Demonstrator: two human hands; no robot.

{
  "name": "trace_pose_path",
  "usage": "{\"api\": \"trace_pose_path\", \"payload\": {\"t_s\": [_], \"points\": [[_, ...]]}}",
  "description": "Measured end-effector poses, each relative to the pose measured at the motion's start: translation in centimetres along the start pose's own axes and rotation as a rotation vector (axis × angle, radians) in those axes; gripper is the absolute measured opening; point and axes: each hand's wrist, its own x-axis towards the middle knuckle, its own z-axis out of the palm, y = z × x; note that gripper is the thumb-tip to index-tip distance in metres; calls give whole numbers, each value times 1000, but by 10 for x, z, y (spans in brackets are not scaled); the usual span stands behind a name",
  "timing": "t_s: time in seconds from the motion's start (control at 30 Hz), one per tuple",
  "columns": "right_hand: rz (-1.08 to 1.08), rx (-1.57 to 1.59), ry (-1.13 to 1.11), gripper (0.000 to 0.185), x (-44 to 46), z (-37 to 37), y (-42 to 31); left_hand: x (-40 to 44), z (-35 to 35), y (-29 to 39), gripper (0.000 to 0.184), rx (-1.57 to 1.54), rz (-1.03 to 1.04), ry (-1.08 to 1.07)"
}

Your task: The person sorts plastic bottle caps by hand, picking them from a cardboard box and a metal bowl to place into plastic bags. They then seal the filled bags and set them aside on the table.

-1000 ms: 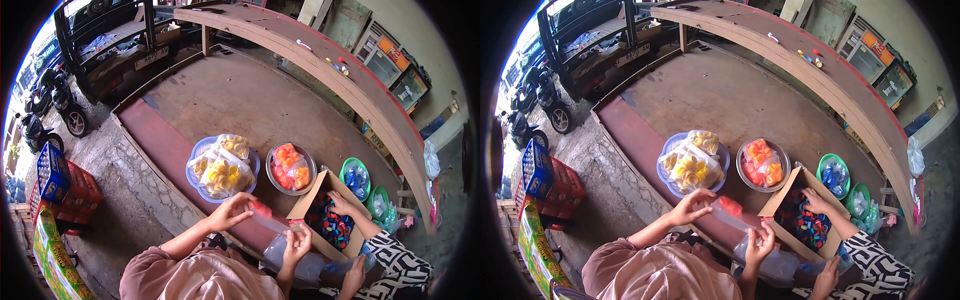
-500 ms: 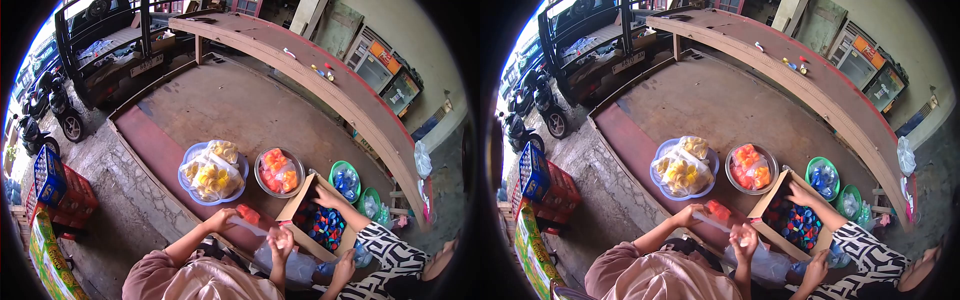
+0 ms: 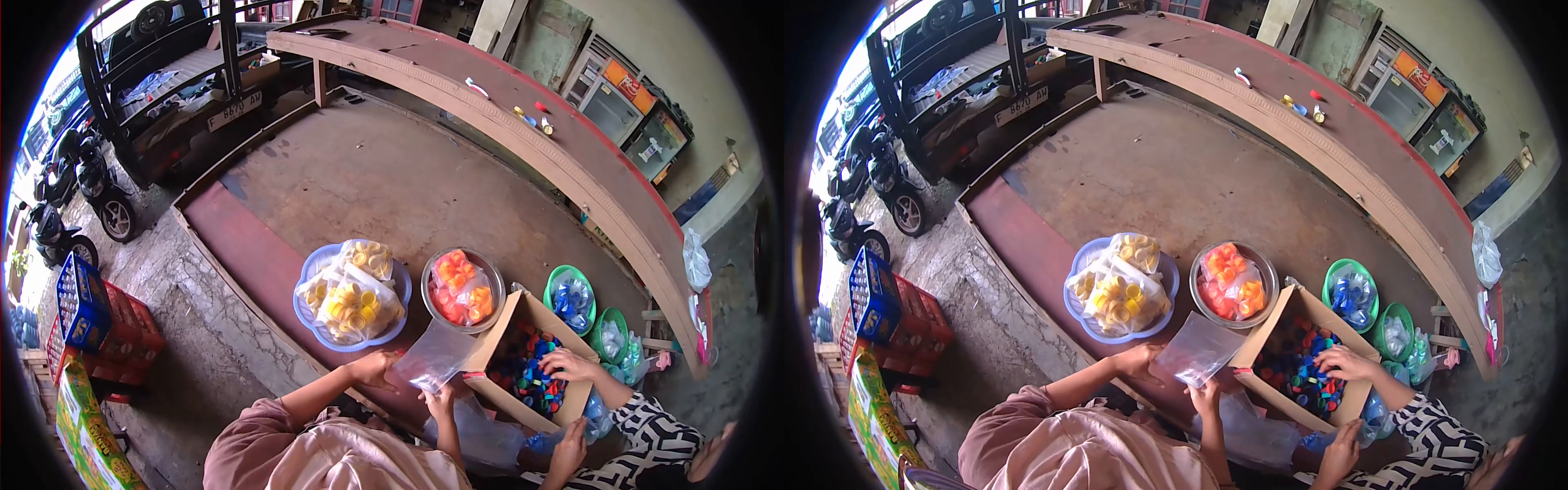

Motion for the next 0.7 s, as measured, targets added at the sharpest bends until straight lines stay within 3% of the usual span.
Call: {"api": "trace_pose_path", "payload": {"t_s": [0.13,0.17,0.27,0.3,0.33,0.4,0.43,0.57,0.7], "points": [[-136,-129,75,26,2,13,-36,-9,9,-34,30,24,-18,-94],[-238,-357,113,20,3,13,-33,-8,10,-35,24,60,7,-34],[-236,-318,150,17,5,21,-16,-8,14,-41,20,-63,-88,40],[-144,-376,172,14,4,22,-31,-6,11,-39,18,37,-297,-120],[-112,-76,244,12,5,30,-14,-6,11,-37,18,22,-276,-56],[38,-21,211,16,7,30,-16,-4,16,-33,18,-10,-232,78],[77,-16,229,18,5,31,-10,-2,19,-30,20,-121,-379,79],[132,-50,283,25,8,33,14,2,36,-26,18,-308,-484,258],[170,4,365,28,9,41,17,-2,54,-38,22,-83,-457,374]]}}
